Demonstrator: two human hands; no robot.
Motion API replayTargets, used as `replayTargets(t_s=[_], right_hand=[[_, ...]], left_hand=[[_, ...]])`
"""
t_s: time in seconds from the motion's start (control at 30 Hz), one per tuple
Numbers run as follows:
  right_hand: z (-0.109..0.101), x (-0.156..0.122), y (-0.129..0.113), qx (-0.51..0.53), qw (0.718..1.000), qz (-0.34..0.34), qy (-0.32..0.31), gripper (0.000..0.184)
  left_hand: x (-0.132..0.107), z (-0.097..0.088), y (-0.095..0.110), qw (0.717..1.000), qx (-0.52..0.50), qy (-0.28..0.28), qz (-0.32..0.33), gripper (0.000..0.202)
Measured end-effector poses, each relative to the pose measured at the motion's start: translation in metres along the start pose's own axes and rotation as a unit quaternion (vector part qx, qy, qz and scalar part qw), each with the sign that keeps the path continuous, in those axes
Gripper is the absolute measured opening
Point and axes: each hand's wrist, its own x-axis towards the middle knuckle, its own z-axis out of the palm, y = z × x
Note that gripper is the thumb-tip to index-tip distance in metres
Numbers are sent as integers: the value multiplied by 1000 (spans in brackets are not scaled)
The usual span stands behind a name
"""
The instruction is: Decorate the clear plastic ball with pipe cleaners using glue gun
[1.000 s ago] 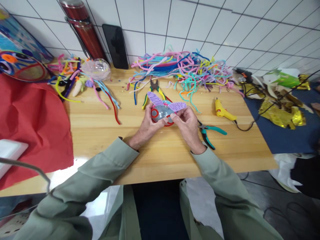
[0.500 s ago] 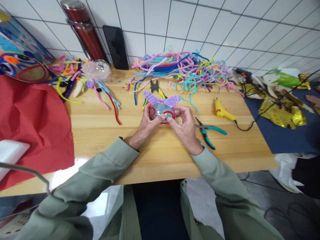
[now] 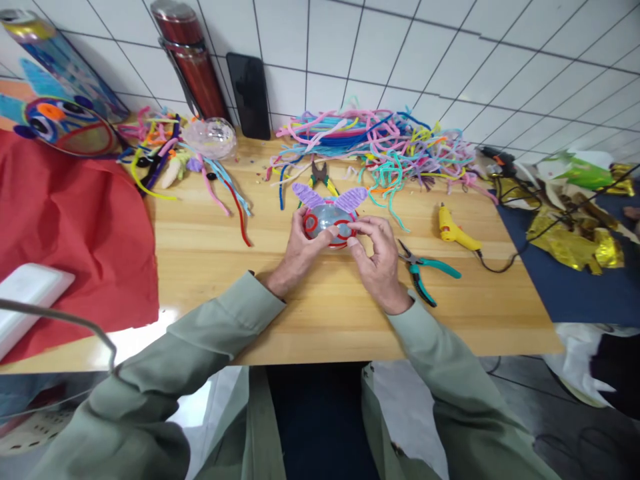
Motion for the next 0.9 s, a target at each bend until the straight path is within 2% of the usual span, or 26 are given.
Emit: replayTargets(t_s=[0.13,0.27,0.43,0.53,0.73,0.9], right_hand=[[1,-3,2,3,1000,-7,-5,26],[3,-7,5,6,999,17,-30,33],[5,-12,7,27,998,51,-35,35],[6,-12,7,22,998,57,-34,35],[4,-8,7,22,998,47,-24,31],[3,-5,7,-2,999,31,-4,26]], left_hand=[[-1,4,4,997,45,31,56,95],[-2,8,8,993,62,51,90,98],[-2,11,11,993,65,64,71,101],[-3,12,11,996,43,61,45,93],[-1,11,11,999,15,42,17,83],[-2,10,8,999,20,35,24,81]])
